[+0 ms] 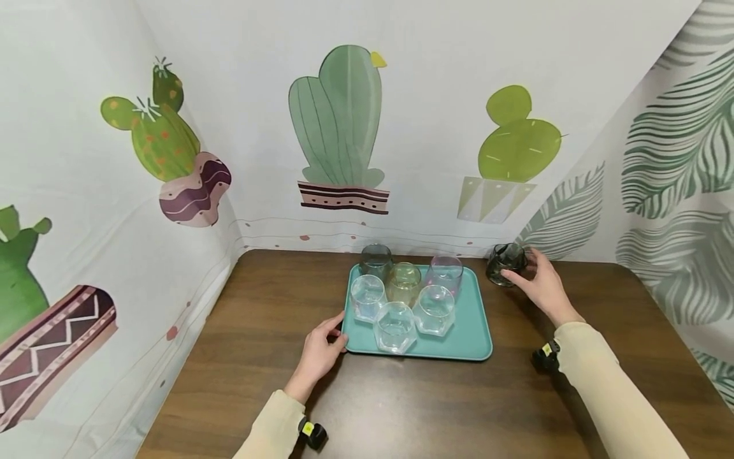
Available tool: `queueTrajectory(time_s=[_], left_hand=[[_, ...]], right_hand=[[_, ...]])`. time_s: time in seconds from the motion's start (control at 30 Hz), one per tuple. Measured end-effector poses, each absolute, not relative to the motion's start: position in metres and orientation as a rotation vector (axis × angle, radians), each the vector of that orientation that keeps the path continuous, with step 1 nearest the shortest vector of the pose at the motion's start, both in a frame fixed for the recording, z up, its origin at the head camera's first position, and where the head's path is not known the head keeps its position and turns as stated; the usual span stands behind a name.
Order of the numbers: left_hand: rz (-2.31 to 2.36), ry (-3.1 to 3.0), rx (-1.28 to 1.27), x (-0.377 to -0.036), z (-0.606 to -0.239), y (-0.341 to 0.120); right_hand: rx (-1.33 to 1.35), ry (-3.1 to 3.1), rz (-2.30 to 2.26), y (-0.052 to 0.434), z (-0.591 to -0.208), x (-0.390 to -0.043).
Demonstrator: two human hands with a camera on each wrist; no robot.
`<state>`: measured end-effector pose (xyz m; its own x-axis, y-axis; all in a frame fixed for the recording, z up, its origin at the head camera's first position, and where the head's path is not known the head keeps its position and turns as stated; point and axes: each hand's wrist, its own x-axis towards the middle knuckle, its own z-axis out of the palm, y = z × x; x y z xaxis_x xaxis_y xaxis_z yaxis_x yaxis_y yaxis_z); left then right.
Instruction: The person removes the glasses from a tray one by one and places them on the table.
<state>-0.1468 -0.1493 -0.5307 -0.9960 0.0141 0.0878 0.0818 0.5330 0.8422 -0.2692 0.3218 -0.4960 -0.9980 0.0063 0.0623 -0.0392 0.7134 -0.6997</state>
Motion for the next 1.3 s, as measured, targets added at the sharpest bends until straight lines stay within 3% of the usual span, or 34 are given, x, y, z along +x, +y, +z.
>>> queueTrajectory(time_s=[0.6, 1.3], left_hand=[[-1.468, -2.675, -0.105, -0.148, -0.532, -0.149], [-1.526, -2.660, -0.060, -0.146, -0.530, -0.149]], right_hand=[[0.142, -2.660, 1.104, 0.302, -0.473, -0.213], [0.358, -2.544, 1.169, 0.249, -0.481, -0.169]])
